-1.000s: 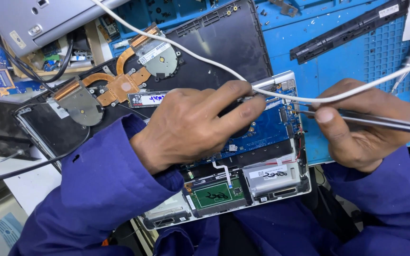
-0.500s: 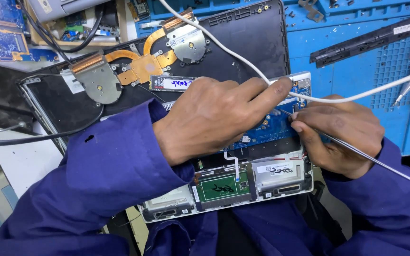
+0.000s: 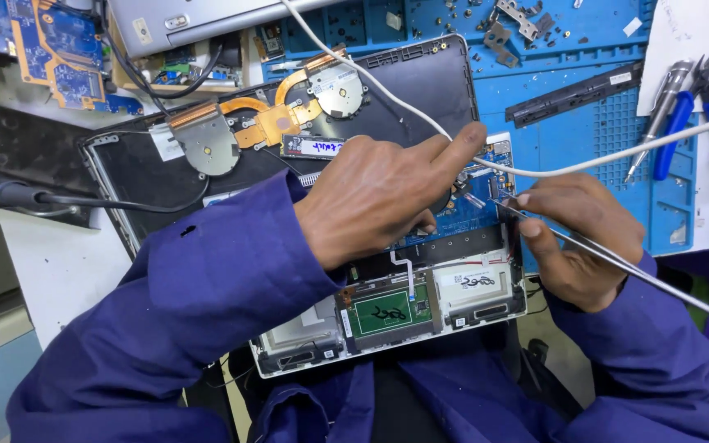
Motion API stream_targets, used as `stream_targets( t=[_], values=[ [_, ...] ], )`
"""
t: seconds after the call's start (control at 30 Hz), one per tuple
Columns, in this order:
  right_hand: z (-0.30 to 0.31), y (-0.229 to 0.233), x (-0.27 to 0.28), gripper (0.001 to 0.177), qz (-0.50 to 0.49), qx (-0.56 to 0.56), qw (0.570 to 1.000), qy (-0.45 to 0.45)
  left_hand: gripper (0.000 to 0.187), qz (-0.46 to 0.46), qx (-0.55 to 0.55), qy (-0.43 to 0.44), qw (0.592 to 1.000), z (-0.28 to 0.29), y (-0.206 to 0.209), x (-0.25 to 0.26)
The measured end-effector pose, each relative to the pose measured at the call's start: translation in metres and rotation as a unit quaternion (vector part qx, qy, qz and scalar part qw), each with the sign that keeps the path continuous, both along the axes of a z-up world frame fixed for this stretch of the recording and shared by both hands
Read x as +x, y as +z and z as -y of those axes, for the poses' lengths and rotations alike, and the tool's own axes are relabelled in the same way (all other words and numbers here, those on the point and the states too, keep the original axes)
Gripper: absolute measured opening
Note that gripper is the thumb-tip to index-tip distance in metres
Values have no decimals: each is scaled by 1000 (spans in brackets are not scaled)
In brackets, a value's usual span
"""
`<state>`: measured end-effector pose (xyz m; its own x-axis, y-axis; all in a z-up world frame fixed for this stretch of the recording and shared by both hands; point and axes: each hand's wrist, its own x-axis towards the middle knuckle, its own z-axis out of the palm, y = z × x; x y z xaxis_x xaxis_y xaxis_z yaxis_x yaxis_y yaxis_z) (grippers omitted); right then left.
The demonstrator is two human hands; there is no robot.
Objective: Connecting various internal ribbon cables and wires to a laptop motherboard using tweezers
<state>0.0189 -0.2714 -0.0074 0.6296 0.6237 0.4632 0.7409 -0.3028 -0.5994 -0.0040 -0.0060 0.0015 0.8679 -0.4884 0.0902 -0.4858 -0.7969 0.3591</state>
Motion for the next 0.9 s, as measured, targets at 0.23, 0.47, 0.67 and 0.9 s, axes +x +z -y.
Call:
stream_targets(
  t=[0.23,0.47,0.67,0.9],
  values=[
    [-8,6,-10,28,135,-56,983,107,102,-16,-20,-9,1000,-4,0,8],
    [-20,19,-8,18,191,-46,978,65,97,-3,-21,-20,1000,-3,5,9],
    [-28,3,13,22,97,-95,991,-8,97,-37,-53,-22,998,-4,5,12],
    [-23,4,35,6,37,-136,990,6,91,-30,-52,-23,998,-5,0,14]
  ],
)
